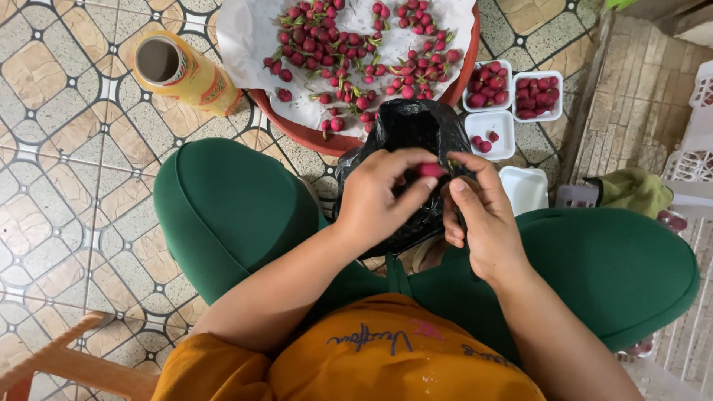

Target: Sorting and trimming red fruits from a large tray into smaller containers and a bag

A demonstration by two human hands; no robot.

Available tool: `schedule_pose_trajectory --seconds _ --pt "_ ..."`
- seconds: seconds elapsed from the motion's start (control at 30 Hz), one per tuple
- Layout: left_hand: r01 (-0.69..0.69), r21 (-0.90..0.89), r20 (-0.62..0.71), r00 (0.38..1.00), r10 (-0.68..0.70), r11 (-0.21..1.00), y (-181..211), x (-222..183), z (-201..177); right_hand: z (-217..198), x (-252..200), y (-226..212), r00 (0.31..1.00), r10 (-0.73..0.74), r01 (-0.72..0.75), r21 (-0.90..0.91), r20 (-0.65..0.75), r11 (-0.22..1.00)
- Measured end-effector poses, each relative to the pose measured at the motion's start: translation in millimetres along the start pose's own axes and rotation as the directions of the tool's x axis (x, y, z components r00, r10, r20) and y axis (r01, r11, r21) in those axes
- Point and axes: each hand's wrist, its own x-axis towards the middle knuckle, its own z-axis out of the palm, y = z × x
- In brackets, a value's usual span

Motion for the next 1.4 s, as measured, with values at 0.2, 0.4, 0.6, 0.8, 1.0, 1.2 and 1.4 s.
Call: schedule_pose_trajectory --seconds 0.2,0.4,0.6,0.8,1.0,1.2,1.4 --pt "0.363 -0.634 0.164 0.926 -0.341 0.683 2 5 -8 -2 0 -6 0.986 0.161 -0.161 -0.005 0.045 0.987" --pt "0.573 -0.649 0.377 0.813 -0.443 0.500 -3 5 -4 -2 5 2 0.994 -0.098 0.089 -0.139 -0.058 0.986" --pt "0.648 -0.523 0.496 0.760 -0.421 0.554 -28 -4 14 0 7 0 0.950 -0.309 0.296 -0.197 -0.042 0.935" --pt "0.704 -0.455 0.495 0.709 -0.502 0.545 -17 2 12 8 28 -56 0.964 -0.265 0.220 -0.460 -0.034 0.860" --pt "0.802 -0.461 0.410 0.571 -0.711 0.379 -1 18 -2 -100 192 -66 0.892 -0.367 0.069 -0.722 -0.264 0.689" --pt "0.660 -0.588 0.261 0.703 -0.662 0.468 -25 -7 29 -206 249 113 0.795 -0.582 0.164 -0.863 -0.170 0.477" --pt "0.638 -0.625 0.259 0.712 -0.653 0.449 -43 -22 63 -247 267 242 0.698 -0.144 -0.408 -0.554 -0.702 0.726"
